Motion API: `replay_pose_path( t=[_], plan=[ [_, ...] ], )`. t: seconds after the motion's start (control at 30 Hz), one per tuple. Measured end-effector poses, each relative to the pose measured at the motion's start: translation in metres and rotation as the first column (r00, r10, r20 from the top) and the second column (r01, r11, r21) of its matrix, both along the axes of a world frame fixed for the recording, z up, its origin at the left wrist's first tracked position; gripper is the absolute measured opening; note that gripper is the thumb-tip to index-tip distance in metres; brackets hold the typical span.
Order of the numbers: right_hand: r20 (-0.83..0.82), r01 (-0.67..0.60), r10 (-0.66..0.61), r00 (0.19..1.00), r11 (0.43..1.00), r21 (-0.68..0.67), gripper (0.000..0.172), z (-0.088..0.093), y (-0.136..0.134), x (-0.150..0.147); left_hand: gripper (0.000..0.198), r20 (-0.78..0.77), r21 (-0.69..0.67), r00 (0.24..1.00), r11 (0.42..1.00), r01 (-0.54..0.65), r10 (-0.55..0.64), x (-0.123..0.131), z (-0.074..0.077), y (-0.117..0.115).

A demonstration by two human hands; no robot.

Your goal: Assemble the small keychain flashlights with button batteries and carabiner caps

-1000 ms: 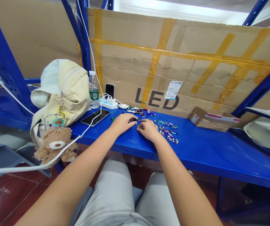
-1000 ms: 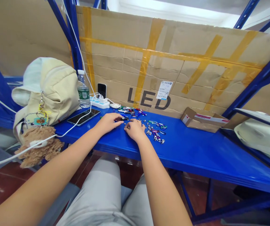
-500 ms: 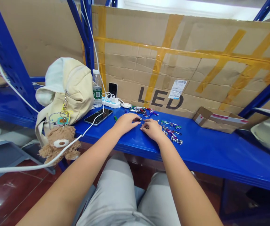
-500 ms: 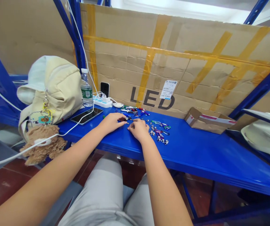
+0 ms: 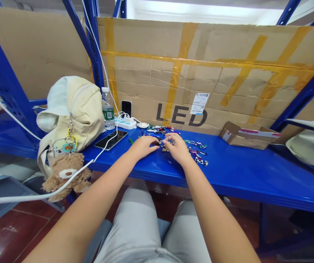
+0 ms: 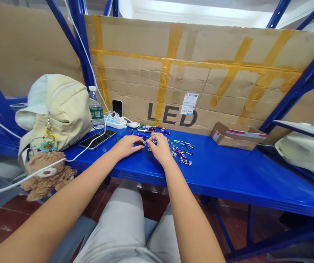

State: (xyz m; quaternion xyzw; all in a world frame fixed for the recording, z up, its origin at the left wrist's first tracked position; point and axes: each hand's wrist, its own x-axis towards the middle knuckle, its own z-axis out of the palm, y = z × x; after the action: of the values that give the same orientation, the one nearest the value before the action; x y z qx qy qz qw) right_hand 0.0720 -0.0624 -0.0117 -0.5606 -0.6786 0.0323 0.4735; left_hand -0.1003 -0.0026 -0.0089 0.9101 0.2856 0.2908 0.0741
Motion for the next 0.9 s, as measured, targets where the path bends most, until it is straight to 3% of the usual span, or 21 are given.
replay_pose_path(
  t=[0.17,0.4,0.63,0.83,0.9],
  plan=[
    [-0.039,-0.084,0.082,0.996,0.995,-0.048,0.009,0.001,-0.002,-0.003,0.018,-0.007,0.033,0.998,0.997,0.07,-0.069,0.0,0.001,-0.002],
    [-0.171,0.011,-0.023,0.985,0.997,-0.074,0.011,-0.002,0.0,-0.004,0.018,0.002,0.039,0.999,0.998,0.051,-0.051,0.0,0.0,0.0],
    [0.138,0.144,-0.123,0.983,0.976,-0.16,0.01,0.001,-0.006,-0.007,0.019,0.026,0.031,0.998,0.998,-0.061,0.061,-0.001,-0.004,0.005],
    [0.339,0.122,0.015,0.941,0.916,-0.381,0.011,0.004,-0.018,-0.009,0.02,0.017,0.008,0.992,0.992,-0.126,0.126,-0.002,0.0,0.002],
    [0.352,0.106,0.043,0.935,0.914,-0.391,0.012,0.002,-0.018,-0.005,0.02,0.008,0.0,0.992,0.992,-0.128,0.128,-0.002,0.001,0.001]
  ],
)
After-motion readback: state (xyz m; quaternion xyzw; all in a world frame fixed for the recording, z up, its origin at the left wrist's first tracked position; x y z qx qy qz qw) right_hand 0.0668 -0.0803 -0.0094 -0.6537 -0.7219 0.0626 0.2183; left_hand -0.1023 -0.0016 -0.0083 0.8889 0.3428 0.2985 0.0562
